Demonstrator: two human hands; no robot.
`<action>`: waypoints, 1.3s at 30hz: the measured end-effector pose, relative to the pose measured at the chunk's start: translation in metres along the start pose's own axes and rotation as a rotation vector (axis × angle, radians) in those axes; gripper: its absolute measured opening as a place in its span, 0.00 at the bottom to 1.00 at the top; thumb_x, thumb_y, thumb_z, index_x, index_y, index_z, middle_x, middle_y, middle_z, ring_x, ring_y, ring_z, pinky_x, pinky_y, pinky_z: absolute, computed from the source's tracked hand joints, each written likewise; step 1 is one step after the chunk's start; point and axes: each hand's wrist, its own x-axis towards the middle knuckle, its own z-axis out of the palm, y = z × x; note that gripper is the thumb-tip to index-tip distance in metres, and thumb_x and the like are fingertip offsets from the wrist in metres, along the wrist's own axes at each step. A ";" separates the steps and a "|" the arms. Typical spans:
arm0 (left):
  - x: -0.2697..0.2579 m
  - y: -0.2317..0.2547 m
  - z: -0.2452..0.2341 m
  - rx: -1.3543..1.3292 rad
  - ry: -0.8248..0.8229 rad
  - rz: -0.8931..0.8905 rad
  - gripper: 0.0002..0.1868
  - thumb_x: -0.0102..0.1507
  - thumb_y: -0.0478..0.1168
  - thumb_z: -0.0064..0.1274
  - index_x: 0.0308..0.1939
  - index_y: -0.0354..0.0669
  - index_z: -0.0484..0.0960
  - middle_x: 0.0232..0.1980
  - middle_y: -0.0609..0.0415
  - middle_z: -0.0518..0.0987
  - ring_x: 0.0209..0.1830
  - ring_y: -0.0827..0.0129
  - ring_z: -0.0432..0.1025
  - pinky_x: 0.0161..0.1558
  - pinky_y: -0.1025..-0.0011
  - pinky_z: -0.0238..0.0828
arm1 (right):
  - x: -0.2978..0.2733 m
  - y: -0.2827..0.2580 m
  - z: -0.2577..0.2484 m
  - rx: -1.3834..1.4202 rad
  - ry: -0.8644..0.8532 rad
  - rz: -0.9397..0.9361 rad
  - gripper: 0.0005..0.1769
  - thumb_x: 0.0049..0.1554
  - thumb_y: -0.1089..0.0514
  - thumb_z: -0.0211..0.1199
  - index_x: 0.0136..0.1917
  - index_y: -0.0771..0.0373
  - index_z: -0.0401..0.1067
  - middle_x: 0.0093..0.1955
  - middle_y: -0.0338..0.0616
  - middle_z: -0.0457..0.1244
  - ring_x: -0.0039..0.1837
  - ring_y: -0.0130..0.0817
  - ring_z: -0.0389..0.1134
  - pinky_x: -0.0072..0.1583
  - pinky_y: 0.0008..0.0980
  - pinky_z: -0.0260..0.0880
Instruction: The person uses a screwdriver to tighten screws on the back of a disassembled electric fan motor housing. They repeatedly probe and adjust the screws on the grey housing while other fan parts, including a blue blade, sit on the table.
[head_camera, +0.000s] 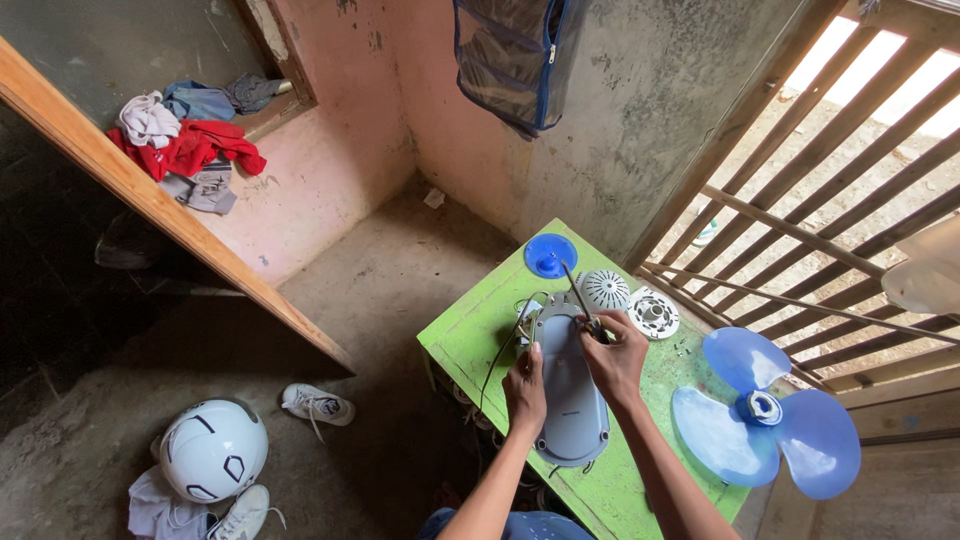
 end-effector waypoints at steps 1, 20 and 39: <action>0.000 0.000 0.001 0.011 -0.002 -0.008 0.34 0.69 0.63 0.41 0.49 0.32 0.83 0.45 0.35 0.83 0.42 0.52 0.76 0.48 0.61 0.71 | 0.000 0.002 0.001 0.009 0.003 0.009 0.08 0.53 0.62 0.70 0.47 0.64 0.82 0.45 0.40 0.71 0.43 0.28 0.71 0.47 0.28 0.71; -0.003 0.007 -0.003 0.002 -0.003 0.075 0.31 0.70 0.60 0.40 0.37 0.33 0.79 0.31 0.43 0.77 0.31 0.60 0.69 0.38 0.61 0.66 | 0.001 0.029 0.002 0.719 -0.032 0.344 0.09 0.53 0.72 0.66 0.39 0.63 0.68 0.47 0.51 0.72 0.52 0.30 0.76 0.39 0.24 0.71; 0.003 0.004 -0.003 0.024 -0.007 0.109 0.32 0.71 0.59 0.38 0.38 0.30 0.78 0.30 0.38 0.75 0.30 0.56 0.65 0.37 0.57 0.65 | 0.003 0.000 -0.001 0.178 -0.035 0.205 0.05 0.53 0.65 0.71 0.43 0.65 0.76 0.39 0.43 0.71 0.41 0.26 0.71 0.44 0.29 0.72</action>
